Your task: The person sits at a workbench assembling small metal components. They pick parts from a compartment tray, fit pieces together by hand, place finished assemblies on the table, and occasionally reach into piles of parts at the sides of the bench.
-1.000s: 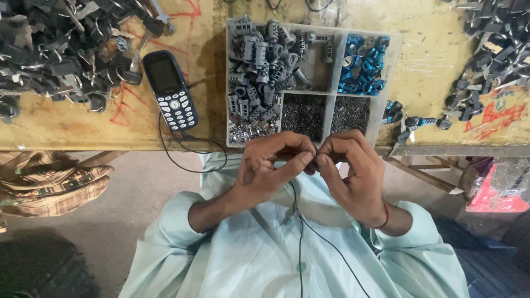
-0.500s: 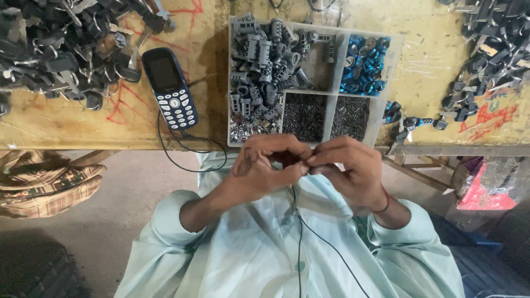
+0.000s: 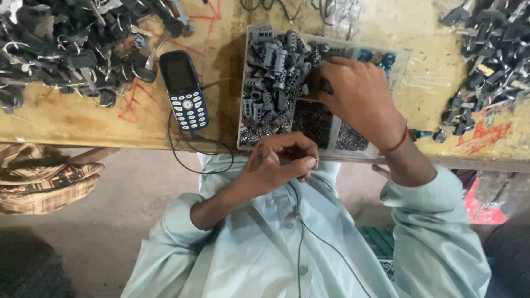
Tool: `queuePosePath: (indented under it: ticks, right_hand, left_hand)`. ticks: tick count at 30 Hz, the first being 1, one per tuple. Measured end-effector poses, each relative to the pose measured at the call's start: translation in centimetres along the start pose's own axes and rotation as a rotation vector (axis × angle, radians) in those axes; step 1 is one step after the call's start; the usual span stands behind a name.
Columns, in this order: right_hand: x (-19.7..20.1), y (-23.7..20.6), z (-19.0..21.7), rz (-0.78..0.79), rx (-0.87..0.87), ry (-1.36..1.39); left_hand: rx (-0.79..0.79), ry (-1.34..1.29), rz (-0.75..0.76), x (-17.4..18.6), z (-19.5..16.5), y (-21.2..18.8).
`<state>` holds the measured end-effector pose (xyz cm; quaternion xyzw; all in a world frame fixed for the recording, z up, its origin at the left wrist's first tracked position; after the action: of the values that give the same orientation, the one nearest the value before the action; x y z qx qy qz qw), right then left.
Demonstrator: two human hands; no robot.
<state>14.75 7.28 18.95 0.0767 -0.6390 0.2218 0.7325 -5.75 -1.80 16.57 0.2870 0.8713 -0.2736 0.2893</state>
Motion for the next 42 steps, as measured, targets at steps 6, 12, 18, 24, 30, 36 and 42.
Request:
queuePosePath:
  ticks: [6,12,18,24,30,36,42]
  right_hand:
    - [4.3,-0.5,0.4,0.192,-0.27,0.406]
    - [2.0,-8.3,3.3,-0.169,-0.076,0.622]
    - [-0.7,-11.8,3.4,-0.407,-0.104,0.44]
    - [0.7,-12.3,3.3,-0.417,-0.008,0.425]
    - [0.8,-12.5,3.5,-0.374,-0.002,0.554]
    - [1.0,-12.6,3.7,-0.461,0.076,0.325]
    - [1.2,-12.6,3.2,-0.376,0.015,0.509]
  left_hand:
    - [0.023,0.064,0.008,0.3,-1.0,0.6]
    - [0.005,-0.201,-0.046,-0.1,-1.4,2.0]
    - [0.005,0.04,-0.186,-2.0,-1.3,1.9]
    - [0.053,0.021,-0.189,-2.9,-1.7,0.7]
    - [0.12,-0.177,-0.095,-2.6,-1.4,0.8]
    - [-0.009,-0.042,-0.205,-3.1,-0.8,0.2]
    - [0.124,-0.272,-0.086,-2.4,-0.4,0.5]
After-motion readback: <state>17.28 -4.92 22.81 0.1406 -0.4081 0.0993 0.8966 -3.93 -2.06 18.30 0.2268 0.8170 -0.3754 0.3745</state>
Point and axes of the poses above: each hand's wrist, its own y-axis towards the middle knuckle, its own x-axis out of the back of the hand, z = x × y, the point moved 1 cm from there along y, towards the middle knuckle, and after that the axes turned 8 degrees about -y, right-handed, at the moved point
